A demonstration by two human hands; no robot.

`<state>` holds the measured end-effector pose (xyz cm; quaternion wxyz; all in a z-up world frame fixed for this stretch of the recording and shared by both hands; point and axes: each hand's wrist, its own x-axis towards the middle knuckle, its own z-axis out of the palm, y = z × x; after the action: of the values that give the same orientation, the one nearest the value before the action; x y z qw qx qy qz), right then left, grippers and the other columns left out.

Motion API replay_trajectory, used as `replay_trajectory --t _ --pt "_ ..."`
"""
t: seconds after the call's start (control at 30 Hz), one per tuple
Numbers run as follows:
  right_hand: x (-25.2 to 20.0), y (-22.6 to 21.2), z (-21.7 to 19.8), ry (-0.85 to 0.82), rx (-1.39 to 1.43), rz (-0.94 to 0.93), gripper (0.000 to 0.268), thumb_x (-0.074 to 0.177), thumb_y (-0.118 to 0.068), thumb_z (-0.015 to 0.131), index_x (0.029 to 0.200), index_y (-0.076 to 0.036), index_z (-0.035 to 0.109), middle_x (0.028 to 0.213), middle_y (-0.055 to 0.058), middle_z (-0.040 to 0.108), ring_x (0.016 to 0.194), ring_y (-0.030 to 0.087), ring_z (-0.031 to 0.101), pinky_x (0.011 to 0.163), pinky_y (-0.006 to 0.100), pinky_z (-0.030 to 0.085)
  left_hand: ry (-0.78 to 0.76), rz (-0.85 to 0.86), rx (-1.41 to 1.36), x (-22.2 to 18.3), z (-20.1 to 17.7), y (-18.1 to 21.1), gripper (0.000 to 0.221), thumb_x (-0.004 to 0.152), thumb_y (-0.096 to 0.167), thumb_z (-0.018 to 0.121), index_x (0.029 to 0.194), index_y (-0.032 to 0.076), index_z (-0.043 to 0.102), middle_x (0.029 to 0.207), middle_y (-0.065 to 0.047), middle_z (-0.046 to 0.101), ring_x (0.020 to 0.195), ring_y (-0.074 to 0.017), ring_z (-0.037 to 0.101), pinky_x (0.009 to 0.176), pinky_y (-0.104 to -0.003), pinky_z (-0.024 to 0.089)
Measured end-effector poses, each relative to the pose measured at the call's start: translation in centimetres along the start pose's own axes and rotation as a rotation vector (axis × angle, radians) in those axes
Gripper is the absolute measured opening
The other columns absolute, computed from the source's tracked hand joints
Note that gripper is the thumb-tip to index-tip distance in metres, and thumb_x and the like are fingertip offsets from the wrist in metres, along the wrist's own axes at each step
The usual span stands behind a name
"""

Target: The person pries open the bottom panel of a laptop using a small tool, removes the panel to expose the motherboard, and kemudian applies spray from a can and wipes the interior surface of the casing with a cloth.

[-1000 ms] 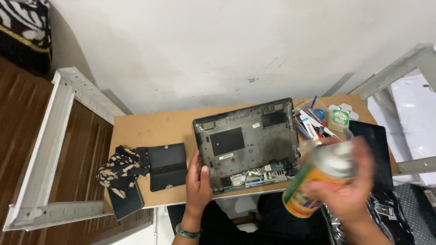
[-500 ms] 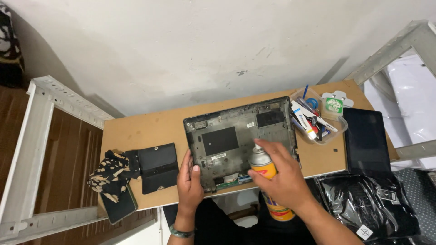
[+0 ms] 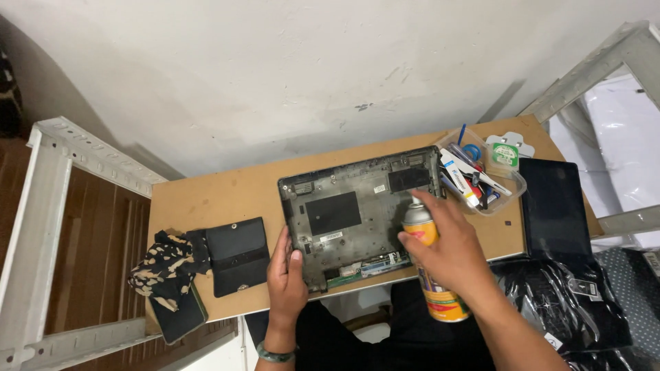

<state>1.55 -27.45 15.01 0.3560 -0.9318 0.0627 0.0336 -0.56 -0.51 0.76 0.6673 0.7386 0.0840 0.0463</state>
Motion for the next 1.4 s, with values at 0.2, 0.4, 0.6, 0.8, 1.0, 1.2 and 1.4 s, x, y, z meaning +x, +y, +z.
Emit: replay_trajectory --t 0.2,0.4,0.6,0.8,1.0,1.2,1.4 --pt "-0.9 0.0 0.1 0.082 -0.085 0.099 0.073 0.081 -0.034 0.073 0.150 -0.025 0.050 0.132 0.012 0.057 0.125 0.033 0.058 0.101 0.045 0.045 -0.002 -0.002 -0.018 -0.1 -0.2 0.0 0.064 0.101 0.037 0.047 0.155 0.004 0.040 0.162 -0.015 0.043 0.149 -0.0312 0.043 0.119 -0.043 0.039" --pt "-3.4 -5.3 4.2 -0.183 -0.034 -0.042 0.070 0.084 -0.034 0.076 0.149 -0.029 0.050 0.128 0.005 0.056 0.077 0.021 0.073 0.060 0.034 0.059 0.001 -0.023 -0.031 0.1 0.1 0.0 0.064 0.100 0.037 0.048 0.155 0.004 0.040 0.162 -0.015 0.043 0.151 -0.0298 0.041 0.120 -0.042 0.037" --pt "-3.5 -4.1 4.4 -0.118 -0.112 -0.275 0.063 0.087 -0.031 0.075 0.145 -0.026 0.052 0.126 0.009 0.054 0.079 0.032 0.071 0.061 0.046 0.057 0.029 0.051 -0.132 0.3 0.1 0.1 0.061 0.102 0.029 0.049 0.154 -0.002 0.040 0.159 -0.018 0.045 0.149 -0.0269 0.043 0.120 -0.039 0.038" --pt "-2.1 -0.7 -0.4 -0.087 -0.297 0.102 0.071 0.088 -0.039 0.068 0.153 -0.030 0.040 0.139 0.012 0.049 0.105 0.038 0.068 0.079 0.054 0.062 0.055 -0.029 -0.175 0.5 -0.1 0.2 0.063 0.101 0.030 0.050 0.155 0.001 0.038 0.164 -0.017 0.039 0.154 -0.0297 0.034 0.125 -0.041 0.030" --pt "-1.5 -2.4 0.4 0.074 -0.228 -0.029 0.070 0.085 -0.037 0.070 0.150 -0.025 0.047 0.123 0.012 0.053 0.111 0.040 0.062 0.085 0.053 0.052 0.022 -0.011 -0.201 0.5 -0.1 0.0 0.065 0.101 0.031 0.050 0.156 0.001 0.036 0.164 -0.017 0.039 0.154 -0.0276 0.034 0.125 -0.039 0.030" --pt "-0.8 -7.4 4.1 -0.009 -0.140 -0.382 0.065 0.086 -0.032 0.074 0.146 -0.021 0.051 0.120 0.010 0.054 0.083 0.034 0.068 0.060 0.048 0.055 0.034 -0.004 -0.174 0.6 0.1 -0.2 0.064 0.100 0.033 0.051 0.156 0.002 0.040 0.162 -0.014 0.043 0.151 -0.0251 0.040 0.120 -0.037 0.035" --pt "4.1 -15.0 4.1 0.243 0.173 -0.714 0.083 0.094 -0.044 0.075 0.159 -0.013 0.033 0.134 0.016 0.058 0.114 0.028 0.065 0.092 0.040 0.056 -0.025 0.147 -0.133 0.9 -0.4 1.5 0.058 0.103 0.030 0.050 0.152 -0.001 0.045 0.156 -0.018 0.051 0.146 -0.0282 0.047 0.120 -0.039 0.038"
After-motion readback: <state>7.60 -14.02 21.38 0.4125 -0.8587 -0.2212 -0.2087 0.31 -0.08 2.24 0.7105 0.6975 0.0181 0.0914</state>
